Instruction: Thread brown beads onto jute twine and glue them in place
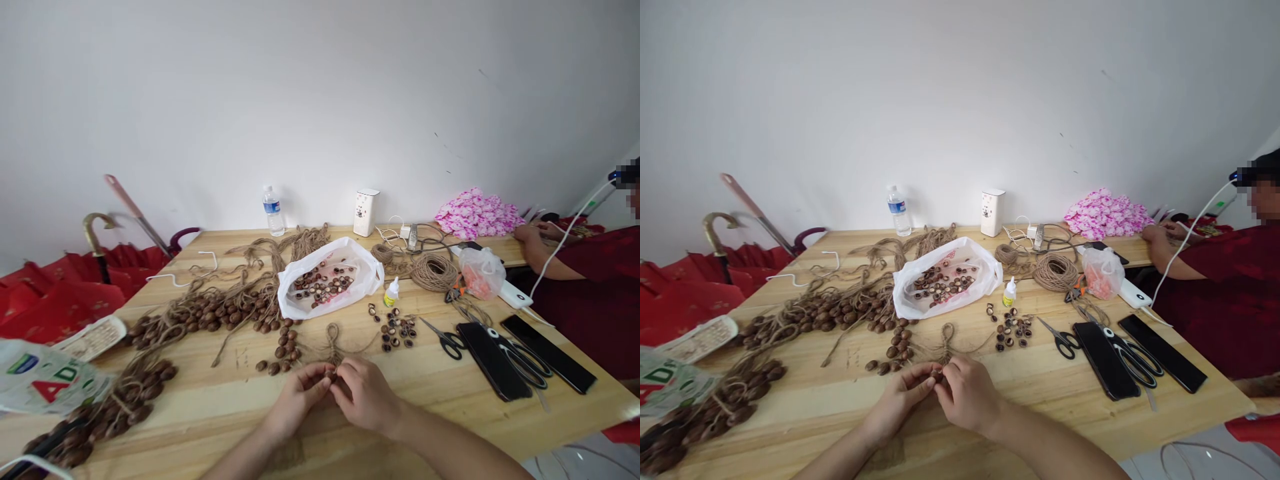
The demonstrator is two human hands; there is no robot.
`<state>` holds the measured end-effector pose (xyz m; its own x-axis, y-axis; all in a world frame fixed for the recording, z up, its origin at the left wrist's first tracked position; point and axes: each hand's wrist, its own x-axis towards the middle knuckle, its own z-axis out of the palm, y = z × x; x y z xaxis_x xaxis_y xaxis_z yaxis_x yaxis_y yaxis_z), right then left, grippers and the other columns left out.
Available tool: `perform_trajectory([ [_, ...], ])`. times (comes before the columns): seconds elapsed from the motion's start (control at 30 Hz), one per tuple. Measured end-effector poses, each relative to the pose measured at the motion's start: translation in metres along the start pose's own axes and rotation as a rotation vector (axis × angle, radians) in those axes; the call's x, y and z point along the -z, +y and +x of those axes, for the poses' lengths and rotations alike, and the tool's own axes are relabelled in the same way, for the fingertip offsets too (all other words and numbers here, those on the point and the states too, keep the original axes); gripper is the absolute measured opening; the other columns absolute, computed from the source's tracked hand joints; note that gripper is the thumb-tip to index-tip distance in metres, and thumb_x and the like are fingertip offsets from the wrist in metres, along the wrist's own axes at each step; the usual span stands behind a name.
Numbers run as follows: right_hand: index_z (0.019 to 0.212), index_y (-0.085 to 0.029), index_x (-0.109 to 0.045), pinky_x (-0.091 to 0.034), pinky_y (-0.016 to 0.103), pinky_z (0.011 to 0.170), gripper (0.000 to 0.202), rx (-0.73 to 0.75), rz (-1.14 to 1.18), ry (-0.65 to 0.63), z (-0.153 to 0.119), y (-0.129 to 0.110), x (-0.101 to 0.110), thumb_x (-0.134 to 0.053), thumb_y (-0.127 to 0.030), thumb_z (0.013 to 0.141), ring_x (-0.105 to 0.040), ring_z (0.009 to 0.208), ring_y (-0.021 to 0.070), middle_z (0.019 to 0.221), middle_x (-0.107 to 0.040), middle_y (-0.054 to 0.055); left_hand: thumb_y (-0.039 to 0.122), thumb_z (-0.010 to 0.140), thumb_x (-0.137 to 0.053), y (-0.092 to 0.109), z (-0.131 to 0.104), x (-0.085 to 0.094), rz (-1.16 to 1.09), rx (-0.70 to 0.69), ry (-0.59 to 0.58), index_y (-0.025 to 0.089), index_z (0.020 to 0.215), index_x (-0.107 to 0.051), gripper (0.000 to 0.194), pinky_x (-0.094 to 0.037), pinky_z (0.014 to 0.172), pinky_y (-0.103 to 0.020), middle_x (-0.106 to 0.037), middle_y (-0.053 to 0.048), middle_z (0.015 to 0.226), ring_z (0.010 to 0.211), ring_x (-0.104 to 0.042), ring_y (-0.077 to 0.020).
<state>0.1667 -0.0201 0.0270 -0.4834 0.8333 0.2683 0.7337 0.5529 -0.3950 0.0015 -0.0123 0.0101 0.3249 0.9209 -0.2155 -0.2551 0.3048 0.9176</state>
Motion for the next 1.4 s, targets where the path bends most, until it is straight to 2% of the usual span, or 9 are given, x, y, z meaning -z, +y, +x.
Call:
perform_trajectory([
  [0.17, 0.082, -0.015, -0.058, -0.044, 0.03, 0.068, 0.009, 0.006, 0.012, 0.024, 0.001, -0.003, 0.003, -0.052, -0.021, 0.078, -0.056, 0.079, 0.0204, 0.081, -0.06, 0.008, 0.027, 0.065, -0.075, -0.004, 0.001, 0.002, -0.095, 0.04, -0.017, 0.016, 0.086, -0.072, 0.024, -0.042, 0.08, -0.031, -0.071, -0.007, 0.089, 0.085, -0.06, -0.0214],
  [0.4, 0.079, -0.016, -0.057, -0.044, 0.028, 0.066, 0.008, 0.022, 0.051, 0.049, 0.002, -0.006, 0.007, -0.055, -0.023, 0.077, -0.056, 0.075, 0.0187, 0.079, -0.059, 0.006, 0.025, 0.068, -0.073, -0.003, 0.002, 0.004, -0.319, 0.099, -0.066, 0.013, 0.084, -0.071, 0.021, -0.043, 0.073, -0.028, -0.068, -0.005, 0.074, 0.073, -0.059, -0.0163],
  [0.57, 0.08, -0.017, -0.058, -0.044, 0.027, 0.064, 0.013, 0.018, 0.061, 0.085, 0.003, -0.004, 0.003, -0.061, -0.029, 0.079, -0.057, 0.074, 0.0177, 0.077, -0.06, 0.005, 0.026, 0.071, -0.071, -0.001, 0.002, 0.004, -0.412, 0.079, -0.063, 0.012, 0.082, -0.069, 0.018, -0.042, 0.069, -0.028, -0.066, -0.006, 0.074, 0.073, -0.058, -0.0167],
  [0.67, 0.075, -0.017, -0.059, -0.042, 0.026, 0.06, 0.018, 0.101, 0.067, 0.186, 0.002, 0.0, 0.002, -0.061, -0.034, 0.082, -0.057, 0.066, 0.0158, 0.069, -0.06, 0.003, 0.028, 0.075, -0.067, -0.001, 0.003, 0.003, -0.418, 0.06, -0.11, 0.011, 0.079, -0.067, 0.017, -0.041, 0.065, -0.028, -0.064, -0.007, 0.073, 0.071, -0.056, -0.017],
  [0.77, 0.071, -0.018, -0.059, -0.042, 0.028, 0.059, 0.021, 0.274, -0.005, 0.362, -0.001, 0.006, 0.009, -0.058, -0.033, 0.085, -0.054, 0.06, 0.0153, 0.061, -0.058, 0.003, 0.027, 0.078, -0.063, -0.002, 0.003, 0.002, -0.415, 0.058, -0.137, 0.011, 0.079, -0.066, 0.016, -0.041, 0.063, -0.029, -0.063, -0.006, 0.073, 0.068, -0.056, -0.0166],
  [0.9, 0.086, -0.018, -0.06, -0.043, 0.031, 0.057, 0.01, 0.474, -0.141, 0.566, -0.005, 0.01, 0.023, -0.061, -0.028, 0.084, -0.055, 0.058, 0.0171, 0.06, -0.06, 0.003, 0.026, 0.077, -0.064, -0.004, 0.003, 0.001, -0.404, 0.06, -0.124, 0.012, 0.082, -0.066, 0.015, -0.041, 0.066, -0.029, -0.063, -0.006, 0.073, 0.066, -0.056, -0.0157],
  [1.1, 0.094, -0.018, -0.057, -0.043, 0.031, 0.053, 0.014, 0.528, -0.186, 0.62, -0.005, 0.005, 0.029, -0.06, -0.028, 0.084, -0.057, 0.057, 0.0182, 0.059, -0.06, 0.002, 0.024, 0.077, -0.064, -0.003, 0.002, 0.001, -0.396, 0.068, -0.121, 0.012, 0.082, -0.066, 0.014, -0.042, 0.067, -0.029, -0.063, -0.006, 0.073, 0.067, -0.057, -0.0154],
  [1.3, 0.111, -0.011, -0.052, -0.045, 0.032, 0.052, 0.033, 0.591, -0.19, 0.686, -0.005, 0.004, 0.029, -0.062, -0.022, 0.082, -0.057, 0.057, 0.0188, 0.062, -0.063, 0.005, 0.023, 0.079, -0.062, -0.002, 0.001, 0.002, -0.391, 0.062, -0.136, 0.011, 0.083, -0.066, 0.013, -0.042, 0.068, -0.029, -0.063, -0.006, 0.074, 0.068, -0.057, -0.0154],
  [1.4, 0.112, -0.01, -0.051, -0.047, 0.031, 0.054, 0.034, 0.589, -0.181, 0.68, -0.005, 0.004, 0.028, -0.062, -0.019, 0.081, -0.058, 0.058, 0.0179, 0.064, -0.063, 0.005, 0.024, 0.078, -0.063, -0.002, 0.001, 0.002, -0.378, 0.064, -0.135, 0.011, 0.082, -0.065, 0.014, -0.042, 0.066, -0.03, -0.063, -0.006, 0.074, 0.067, -0.057, -0.0157],
])
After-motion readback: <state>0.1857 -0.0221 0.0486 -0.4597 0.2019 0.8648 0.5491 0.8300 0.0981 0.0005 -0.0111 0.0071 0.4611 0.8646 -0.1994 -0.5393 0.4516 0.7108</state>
